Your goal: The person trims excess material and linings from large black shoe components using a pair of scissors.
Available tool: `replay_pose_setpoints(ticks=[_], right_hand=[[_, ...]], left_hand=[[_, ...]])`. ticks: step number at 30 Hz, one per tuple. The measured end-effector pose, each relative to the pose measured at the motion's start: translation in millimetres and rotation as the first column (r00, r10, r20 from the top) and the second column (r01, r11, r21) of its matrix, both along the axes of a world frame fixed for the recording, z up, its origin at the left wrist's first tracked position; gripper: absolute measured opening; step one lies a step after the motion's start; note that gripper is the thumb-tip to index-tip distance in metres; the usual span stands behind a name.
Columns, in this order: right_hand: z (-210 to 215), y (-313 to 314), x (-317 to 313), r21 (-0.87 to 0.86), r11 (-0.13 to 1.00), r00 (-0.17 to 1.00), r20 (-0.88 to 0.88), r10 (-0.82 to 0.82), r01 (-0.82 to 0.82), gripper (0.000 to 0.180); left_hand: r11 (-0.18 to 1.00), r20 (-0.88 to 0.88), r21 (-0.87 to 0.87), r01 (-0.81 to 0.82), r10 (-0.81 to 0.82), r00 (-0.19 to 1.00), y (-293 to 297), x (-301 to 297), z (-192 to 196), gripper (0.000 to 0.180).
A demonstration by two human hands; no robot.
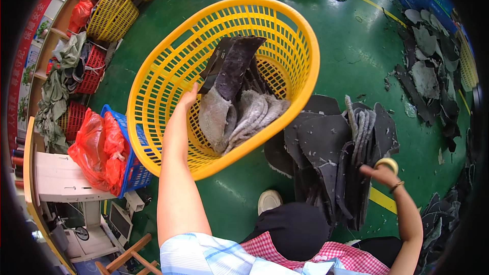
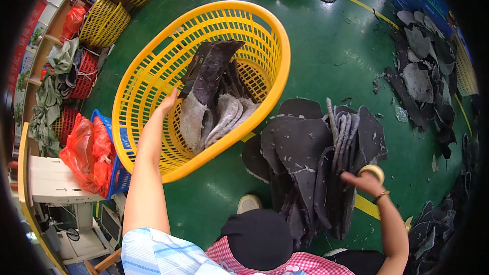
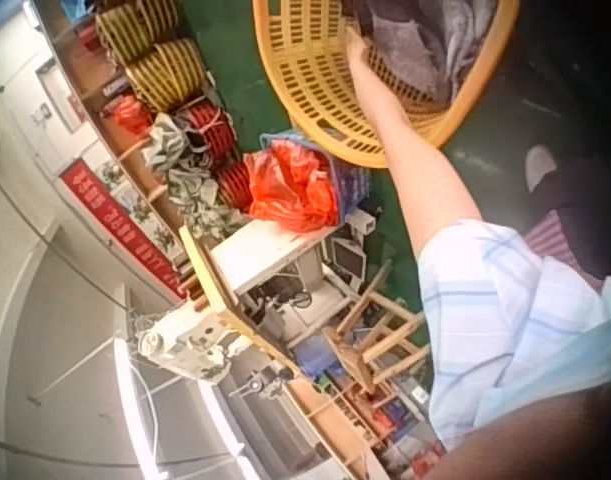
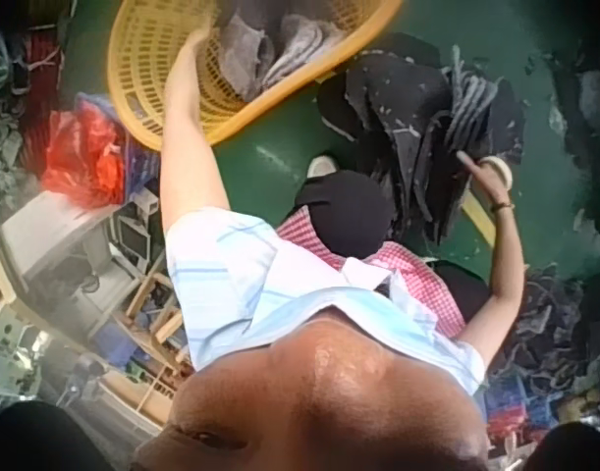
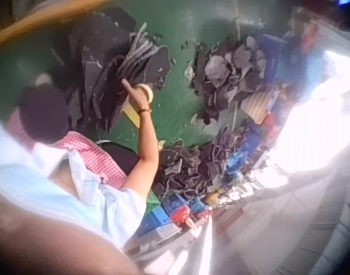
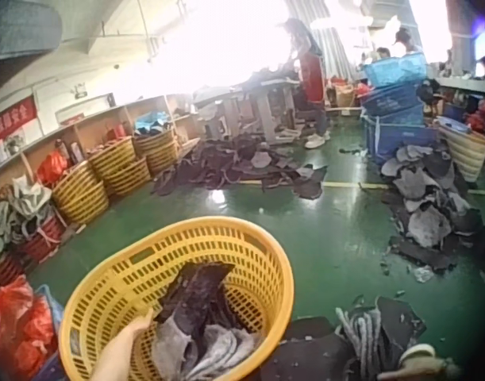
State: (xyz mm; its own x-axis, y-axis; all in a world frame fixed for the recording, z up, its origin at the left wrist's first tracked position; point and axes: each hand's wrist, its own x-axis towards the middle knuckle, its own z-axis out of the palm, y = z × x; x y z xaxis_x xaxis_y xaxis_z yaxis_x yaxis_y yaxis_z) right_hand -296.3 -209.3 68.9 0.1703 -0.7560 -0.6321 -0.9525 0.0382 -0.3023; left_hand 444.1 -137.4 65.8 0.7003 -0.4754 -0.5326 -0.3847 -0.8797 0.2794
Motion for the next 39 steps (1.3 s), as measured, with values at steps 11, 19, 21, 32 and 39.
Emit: replay_pose_setpoints(ticks=[11, 19, 21, 32, 39], right_hand=[[130.3, -84.9, 276.1, 0.001, 0.993, 0.599, 0.798, -0.072, 0.119, 0.035], [111.0, -62.5, 295.6, 0.118, 0.914, 0.247, 0.942, -0.226, 0.388, 0.020], [110.1, -61.9, 293.4, 0.047, 0.946, 0.328, 0.931, -0.158, 0.322, 0.021], [99.3, -64.5, 55.5, -0.276, 0.786, 0.697, 0.670, -0.255, 0.553, 0.030], [8.1, 8.8, -57.3, 0.087, 0.835, 0.781, 0.311, -0.541, 0.544, 0.048]], left_hand=[[0.873, -0.907, -0.142, -0.467, 0.075, 0.415, -1.0, -50.6, -58.0, 0.114], [0.850, -0.570, -0.317, -0.420, 0.182, 0.801, -99.2, -184.4, 14.0, 0.089], [0.933, 0.209, -0.358, 0.038, 0.041, 0.977, -119.7, -187.4, -15.5, 0.084], [0.824, 0.324, -0.231, 0.517, -0.436, 0.840, -108.7, -168.7, -8.5, 0.068], [0.535, -0.244, -0.825, 0.180, -0.625, 0.741, 38.0, -311.6, 159.7, 0.017]])
